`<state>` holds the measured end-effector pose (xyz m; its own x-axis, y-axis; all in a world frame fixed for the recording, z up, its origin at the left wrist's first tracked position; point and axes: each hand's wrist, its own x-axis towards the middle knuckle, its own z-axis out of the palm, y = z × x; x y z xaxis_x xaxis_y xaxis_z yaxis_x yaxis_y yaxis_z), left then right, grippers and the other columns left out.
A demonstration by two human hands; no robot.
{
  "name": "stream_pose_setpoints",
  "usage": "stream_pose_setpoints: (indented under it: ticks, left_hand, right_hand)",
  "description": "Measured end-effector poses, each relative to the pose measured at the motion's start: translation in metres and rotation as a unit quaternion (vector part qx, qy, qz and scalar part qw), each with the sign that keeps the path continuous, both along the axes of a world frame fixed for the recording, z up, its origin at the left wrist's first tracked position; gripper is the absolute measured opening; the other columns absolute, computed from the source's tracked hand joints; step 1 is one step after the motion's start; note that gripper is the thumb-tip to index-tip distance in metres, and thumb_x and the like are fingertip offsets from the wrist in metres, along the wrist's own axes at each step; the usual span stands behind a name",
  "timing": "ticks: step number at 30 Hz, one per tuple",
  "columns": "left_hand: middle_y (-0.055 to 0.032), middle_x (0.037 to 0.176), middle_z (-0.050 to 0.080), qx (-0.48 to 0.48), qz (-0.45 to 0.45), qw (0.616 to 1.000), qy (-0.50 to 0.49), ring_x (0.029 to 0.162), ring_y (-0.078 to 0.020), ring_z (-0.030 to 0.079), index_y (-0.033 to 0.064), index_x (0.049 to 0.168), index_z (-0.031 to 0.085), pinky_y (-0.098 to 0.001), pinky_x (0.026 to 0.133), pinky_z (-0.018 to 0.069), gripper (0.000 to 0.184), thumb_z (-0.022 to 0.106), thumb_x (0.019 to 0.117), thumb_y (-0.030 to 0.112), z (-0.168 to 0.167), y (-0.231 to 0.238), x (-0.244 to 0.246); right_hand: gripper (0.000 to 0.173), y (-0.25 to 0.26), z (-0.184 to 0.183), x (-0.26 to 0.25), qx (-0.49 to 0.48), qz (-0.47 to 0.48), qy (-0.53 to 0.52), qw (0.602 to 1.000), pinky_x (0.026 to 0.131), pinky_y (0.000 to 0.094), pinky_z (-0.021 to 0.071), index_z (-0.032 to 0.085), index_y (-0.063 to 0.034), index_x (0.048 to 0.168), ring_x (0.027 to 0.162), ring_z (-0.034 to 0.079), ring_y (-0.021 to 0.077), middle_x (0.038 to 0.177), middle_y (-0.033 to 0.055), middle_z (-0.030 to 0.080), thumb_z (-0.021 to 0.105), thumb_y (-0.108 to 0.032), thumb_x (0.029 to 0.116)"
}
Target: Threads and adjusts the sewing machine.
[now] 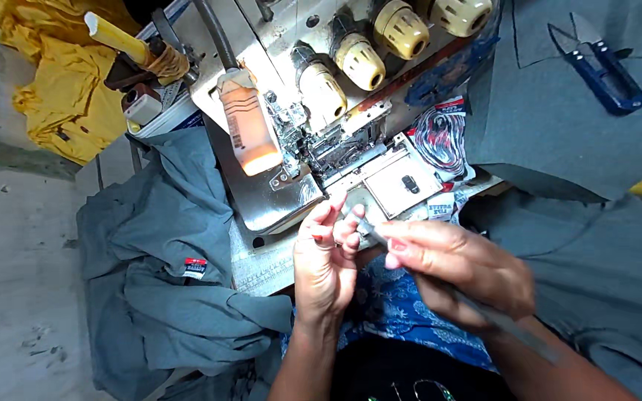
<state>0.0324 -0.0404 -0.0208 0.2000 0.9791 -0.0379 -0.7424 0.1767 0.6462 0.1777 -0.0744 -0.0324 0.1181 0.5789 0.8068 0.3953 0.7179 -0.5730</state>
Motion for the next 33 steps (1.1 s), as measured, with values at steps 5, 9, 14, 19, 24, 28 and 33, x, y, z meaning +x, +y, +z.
stream_pose_setpoints:
  ticks: [5, 9, 14, 19, 24, 28, 33]
  left_hand:
    - [0.0135, 0.115, 0.07, 0.341, 0.242, 0.809, 0.413, 0.102, 0.0023, 0.066, 0.0242, 0.107, 0.072, -0.0153, 0.086, 0.056, 0.01, 0.068, 0.0987, 0.021, -0.004, 0.004, -0.02]
    - [0.0076, 0.127, 0.067, 0.372, 0.302, 0.676, 0.56, 0.125, -0.0058, 0.06, 0.0099, 0.123, 0.054, -0.0268, 0.103, 0.0512, 0.027, 0.059, 0.0979, 0.003, -0.004, 0.019, -0.038]
    - [0.0082, 0.118, 0.071, 0.38, 0.308, 0.665, 0.564, 0.116, -0.0043, 0.066, 0.0082, 0.125, 0.049, -0.0265, 0.1, 0.0546, 0.03, 0.059, 0.0976, 0.001, -0.018, 0.03, -0.038]
    - [0.0118, 0.119, 0.07, 0.394, 0.318, 0.652, 0.564, 0.115, -0.0034, 0.066, 0.013, 0.125, 0.052, -0.0256, 0.099, 0.0559, 0.031, 0.062, 0.0967, 0.004, -0.022, 0.032, -0.038]
    - [0.0123, 0.118, 0.07, 0.401, 0.322, 0.65, 0.56, 0.115, -0.0035, 0.066, 0.0136, 0.123, 0.053, -0.0257, 0.098, 0.0558, 0.03, 0.063, 0.096, 0.004, -0.023, 0.034, -0.038]
    - [0.0123, 0.118, 0.07, 0.405, 0.322, 0.647, 0.56, 0.114, -0.0035, 0.066, 0.0132, 0.123, 0.054, -0.0257, 0.098, 0.0561, 0.03, 0.063, 0.0962, 0.004, -0.024, 0.035, -0.039]
    - [0.0113, 0.118, 0.07, 0.407, 0.325, 0.644, 0.561, 0.117, -0.0045, 0.066, 0.0121, 0.121, 0.055, -0.0263, 0.099, 0.0555, 0.027, 0.063, 0.096, 0.005, -0.024, 0.036, -0.038]
  right_hand:
    - [0.006, 0.04, 0.003, 0.016, 0.01, -0.057, -0.017, 0.998, 0.095, 0.0238, 0.0562, 0.068, 0.0025, 0.099, 0.108, 0.07, 0.0132, 0.106, 0.0134, 0.074, 0.063, -0.001, 0.0977]
    - [0.008, 0.07, -0.003, 0.011, -0.003, 0.011, 0.039, 0.999, 0.098, 0.0261, 0.056, 0.072, 0.0082, 0.096, 0.11, 0.071, 0.018, 0.105, 0.0191, 0.074, 0.067, 0.004, 0.0925]
    - [0.01, 0.087, -0.011, 0.002, -0.033, 0.049, 0.091, 0.994, 0.096, 0.0253, 0.0558, 0.073, 0.0091, 0.098, 0.106, 0.071, 0.017, 0.105, 0.0185, 0.074, 0.067, 0.003, 0.0931]
    - [0.009, 0.092, -0.017, -0.003, -0.028, 0.054, 0.12, 0.991, 0.096, 0.0263, 0.0565, 0.073, 0.01, 0.097, 0.106, 0.071, 0.0183, 0.103, 0.0191, 0.074, 0.067, 0.004, 0.0924]
    - [0.009, 0.095, -0.022, -0.006, -0.007, 0.043, 0.119, 0.992, 0.096, 0.0246, 0.0565, 0.073, 0.0102, 0.096, 0.106, 0.072, 0.0173, 0.102, 0.0189, 0.075, 0.07, 0.003, 0.0911]
    - [0.009, 0.096, -0.022, -0.006, -0.006, 0.049, 0.13, 0.99, 0.095, 0.0253, 0.0568, 0.073, 0.0105, 0.096, 0.105, 0.072, 0.0181, 0.101, 0.0193, 0.074, 0.07, 0.004, 0.091]
    - [0.008, 0.096, -0.021, -0.007, -0.013, 0.049, 0.131, 0.99, 0.095, 0.0249, 0.057, 0.073, 0.0102, 0.095, 0.105, 0.072, 0.0173, 0.102, 0.0194, 0.075, 0.07, 0.004, 0.0907]
